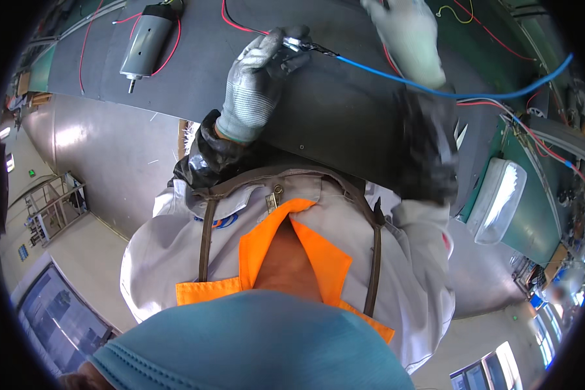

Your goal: Connecting and organizing electrical wires onto small cylindrical motors at a manual assembly workbench.

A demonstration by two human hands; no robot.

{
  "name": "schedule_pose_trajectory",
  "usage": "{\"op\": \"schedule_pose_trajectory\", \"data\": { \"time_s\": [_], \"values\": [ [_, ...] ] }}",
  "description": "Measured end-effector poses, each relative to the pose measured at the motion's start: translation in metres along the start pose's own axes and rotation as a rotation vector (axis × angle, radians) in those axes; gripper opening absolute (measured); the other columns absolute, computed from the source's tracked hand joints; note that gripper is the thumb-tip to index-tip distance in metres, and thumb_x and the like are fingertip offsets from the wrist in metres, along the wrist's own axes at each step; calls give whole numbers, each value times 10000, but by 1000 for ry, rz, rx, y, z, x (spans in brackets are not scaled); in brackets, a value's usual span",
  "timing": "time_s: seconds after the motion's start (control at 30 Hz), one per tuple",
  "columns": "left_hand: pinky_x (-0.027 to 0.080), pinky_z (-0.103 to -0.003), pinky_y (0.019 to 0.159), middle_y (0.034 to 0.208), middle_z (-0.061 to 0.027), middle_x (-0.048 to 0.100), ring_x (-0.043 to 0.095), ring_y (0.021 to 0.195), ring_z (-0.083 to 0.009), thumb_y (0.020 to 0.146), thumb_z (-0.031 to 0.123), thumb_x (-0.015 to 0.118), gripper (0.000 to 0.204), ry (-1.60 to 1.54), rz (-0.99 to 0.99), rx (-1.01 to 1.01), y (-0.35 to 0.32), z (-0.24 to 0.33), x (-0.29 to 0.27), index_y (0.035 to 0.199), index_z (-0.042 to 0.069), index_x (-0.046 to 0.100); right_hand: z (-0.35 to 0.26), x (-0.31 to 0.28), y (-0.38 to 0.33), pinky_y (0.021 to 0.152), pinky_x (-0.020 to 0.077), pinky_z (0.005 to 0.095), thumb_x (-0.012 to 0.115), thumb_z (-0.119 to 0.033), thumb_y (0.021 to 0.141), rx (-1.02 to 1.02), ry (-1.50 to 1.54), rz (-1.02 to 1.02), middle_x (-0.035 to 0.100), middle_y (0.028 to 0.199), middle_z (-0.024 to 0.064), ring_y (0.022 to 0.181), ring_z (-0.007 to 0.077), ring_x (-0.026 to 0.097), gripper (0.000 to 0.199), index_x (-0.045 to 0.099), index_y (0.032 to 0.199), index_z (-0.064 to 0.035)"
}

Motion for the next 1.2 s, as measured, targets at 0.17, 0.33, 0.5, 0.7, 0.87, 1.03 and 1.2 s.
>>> {"op": "schedule_pose_trajectory", "data": {
  "time_s": [0.17, 0.33, 0.5, 0.7, 0.87, 1.03, 1.2],
  "values": [
    [557, -271, 855, 1206, -137, 691, 675, 995, -159, 978, -41, 493, 294, 373, -171, 174, -3, 15, 35, 1241, -102, 611, 147, 120, 59, 812, 563, 496, 632, -351, 968, 264, -223, -78, 720, 1019, 190, 928, 422, 689, 479, 594, 1378, -107],
    [585, -287, 864, 1186, -140, 688, 688, 990, -167, 1040, 2, 496, 212, -237, 69, -161, -7, 0, -4, 1165, -89, 640, 144, 88, 35, 821, 544, 285, 731, -53, 920, 648, 830, -72, 752, 1090, 37, 929, 145, 698, 380, 692, 1293, 13],
    [539, -391, 1002, 1228, -149, 685, 669, 1127, -232, 1058, 243, 596, 375, -173, -65, -139, 3, -19, -4, 1292, -50, 588, 119, 40, 30, 1020, 491, 250, 694, 30, 896, 519, 936, -147, 722, 1231, 90, 1104, 140, 678, 404, 668, 1298, 63],
    [511, -283, 1018, 1266, -132, 691, 662, 1131, -146, 1084, 244, 490, 445, -238, -74, -222, 6, -14, 21, 1359, -106, 509, 157, 63, 44, 970, 526, 276, 746, 23, 847, 498, 661, -279, 761, 1120, 73, 1025, 140, 697, 336, 749, 1183, 15],
    [494, -296, 1028, 1261, -130, 671, 644, 1135, -200, 1110, 285, 399, 505, 306, -200, 259, -6, -17, 5, 1424, -108, 446, 110, 30, 34, 823, 559, 334, 819, -249, 835, 319, 242, -163, 755, 1010, 156, 928, 259, 736, 318, 778, 1102, -81],
    [551, -306, 928, 1257, -155, 670, 667, 1080, -184, 1085, 201, 457, 413, 320, -229, 92, -1, -15, 3, 1334, -117, 547, 76, -89, -45, 805, 548, 411, 768, -207, 838, 342, 1, 38, 738, 939, 159, 889, 347, 708, 263, 777, 1073, -89],
    [572, -330, 889, 1232, -155, 670, 666, 1080, -204, 1076, 186, 527, 364, -252, -136, -257, 0, -25, 27, 1270, -116, 588, 138, -145, -175, 816, 553, 449, 719, -173, 827, 603, -486, 109, 715, 919, 159, 902, 365, 688, 275, 769, 1092, -124]
  ]
}}
Point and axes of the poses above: each hand's wrist, its own y-axis towards the middle knuckle, its own x-axis out of the palm, z = x × y, the point moved 5 cm from there along y, towards the middle knuckle
